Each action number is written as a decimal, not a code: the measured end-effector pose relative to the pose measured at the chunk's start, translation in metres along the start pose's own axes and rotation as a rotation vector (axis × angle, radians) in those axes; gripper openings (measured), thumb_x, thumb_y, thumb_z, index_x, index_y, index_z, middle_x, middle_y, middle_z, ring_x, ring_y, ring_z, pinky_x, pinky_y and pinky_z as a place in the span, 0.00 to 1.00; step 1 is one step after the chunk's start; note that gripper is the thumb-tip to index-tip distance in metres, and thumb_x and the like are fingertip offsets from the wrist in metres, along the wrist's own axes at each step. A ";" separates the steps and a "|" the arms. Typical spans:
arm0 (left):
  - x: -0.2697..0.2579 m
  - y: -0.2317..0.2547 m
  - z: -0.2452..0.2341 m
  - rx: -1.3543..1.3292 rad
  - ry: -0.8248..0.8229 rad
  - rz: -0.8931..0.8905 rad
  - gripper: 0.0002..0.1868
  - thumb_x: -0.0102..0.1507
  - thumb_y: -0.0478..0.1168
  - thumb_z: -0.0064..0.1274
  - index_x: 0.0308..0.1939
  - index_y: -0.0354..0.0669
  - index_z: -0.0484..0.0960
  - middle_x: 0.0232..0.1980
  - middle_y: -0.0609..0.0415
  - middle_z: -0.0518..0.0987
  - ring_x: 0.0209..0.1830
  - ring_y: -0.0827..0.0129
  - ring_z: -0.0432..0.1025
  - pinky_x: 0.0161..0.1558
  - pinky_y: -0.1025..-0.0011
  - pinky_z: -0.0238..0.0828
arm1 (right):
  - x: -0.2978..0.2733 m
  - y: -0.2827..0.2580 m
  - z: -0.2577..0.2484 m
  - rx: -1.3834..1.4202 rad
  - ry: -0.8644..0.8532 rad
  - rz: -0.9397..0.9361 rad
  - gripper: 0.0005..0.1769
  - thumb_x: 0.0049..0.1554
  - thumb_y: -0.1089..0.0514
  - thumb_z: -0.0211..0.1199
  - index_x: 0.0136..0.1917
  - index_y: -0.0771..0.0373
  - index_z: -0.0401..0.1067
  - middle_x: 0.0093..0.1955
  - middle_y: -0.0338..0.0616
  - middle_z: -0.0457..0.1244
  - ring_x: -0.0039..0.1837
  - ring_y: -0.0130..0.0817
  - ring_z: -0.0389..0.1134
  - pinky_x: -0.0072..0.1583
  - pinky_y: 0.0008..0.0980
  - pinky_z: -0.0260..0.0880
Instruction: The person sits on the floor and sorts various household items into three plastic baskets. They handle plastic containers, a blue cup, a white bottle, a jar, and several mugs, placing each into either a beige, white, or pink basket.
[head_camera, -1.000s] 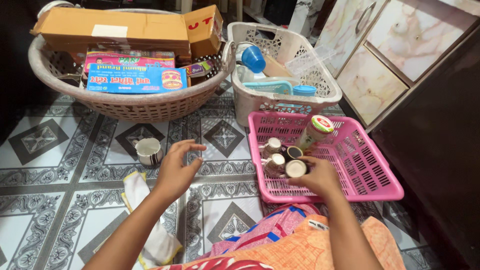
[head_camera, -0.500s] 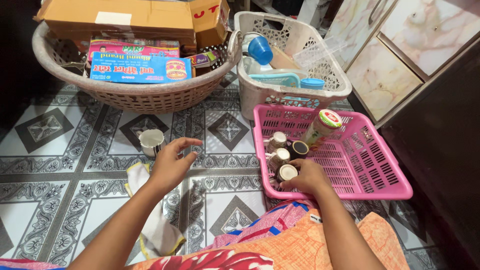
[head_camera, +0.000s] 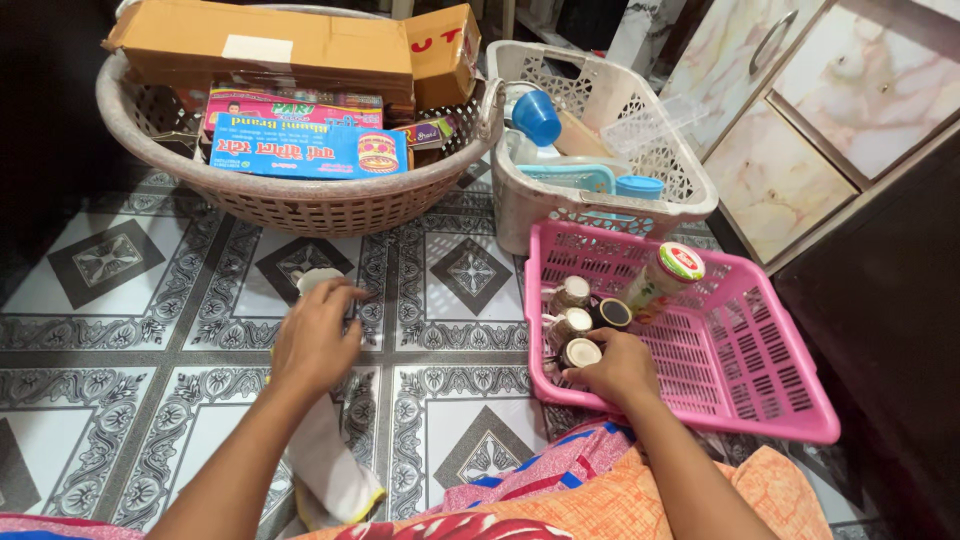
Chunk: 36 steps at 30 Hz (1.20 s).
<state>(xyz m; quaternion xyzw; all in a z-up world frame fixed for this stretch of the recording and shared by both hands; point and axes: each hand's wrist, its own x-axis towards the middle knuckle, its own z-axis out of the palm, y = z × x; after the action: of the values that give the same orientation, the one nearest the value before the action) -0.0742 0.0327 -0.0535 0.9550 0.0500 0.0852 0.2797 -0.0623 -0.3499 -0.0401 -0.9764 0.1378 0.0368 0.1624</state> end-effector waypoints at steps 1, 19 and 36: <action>0.001 -0.004 0.000 0.084 -0.001 0.031 0.25 0.60 0.42 0.56 0.62 0.52 0.76 0.70 0.57 0.71 0.71 0.59 0.63 0.71 0.57 0.57 | 0.000 -0.002 -0.001 -0.009 0.015 -0.014 0.40 0.32 0.47 0.84 0.60 0.50 0.79 0.56 0.47 0.72 0.58 0.42 0.74 0.62 0.40 0.72; 0.000 -0.034 0.008 0.218 -0.091 0.075 0.28 0.56 0.33 0.54 0.62 0.49 0.77 0.71 0.57 0.68 0.79 0.62 0.51 0.79 0.52 0.36 | 0.012 0.010 0.013 0.182 0.152 -0.262 0.26 0.47 0.48 0.72 0.59 0.53 0.79 0.56 0.55 0.71 0.59 0.48 0.73 0.62 0.42 0.69; -0.013 -0.002 0.024 0.270 -0.372 0.286 0.26 0.56 0.40 0.63 0.58 0.40 0.78 0.67 0.45 0.67 0.73 0.52 0.56 0.75 0.53 0.46 | -0.004 -0.139 0.033 0.686 0.324 -0.468 0.17 0.52 0.60 0.63 0.56 0.54 0.80 0.56 0.46 0.71 0.62 0.40 0.72 0.62 0.37 0.69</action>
<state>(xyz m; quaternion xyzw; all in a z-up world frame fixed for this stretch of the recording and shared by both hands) -0.0827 0.0205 -0.0761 0.9802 -0.1268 -0.0607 0.1394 -0.0280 -0.2112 -0.0280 -0.8640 -0.0588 -0.2023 0.4574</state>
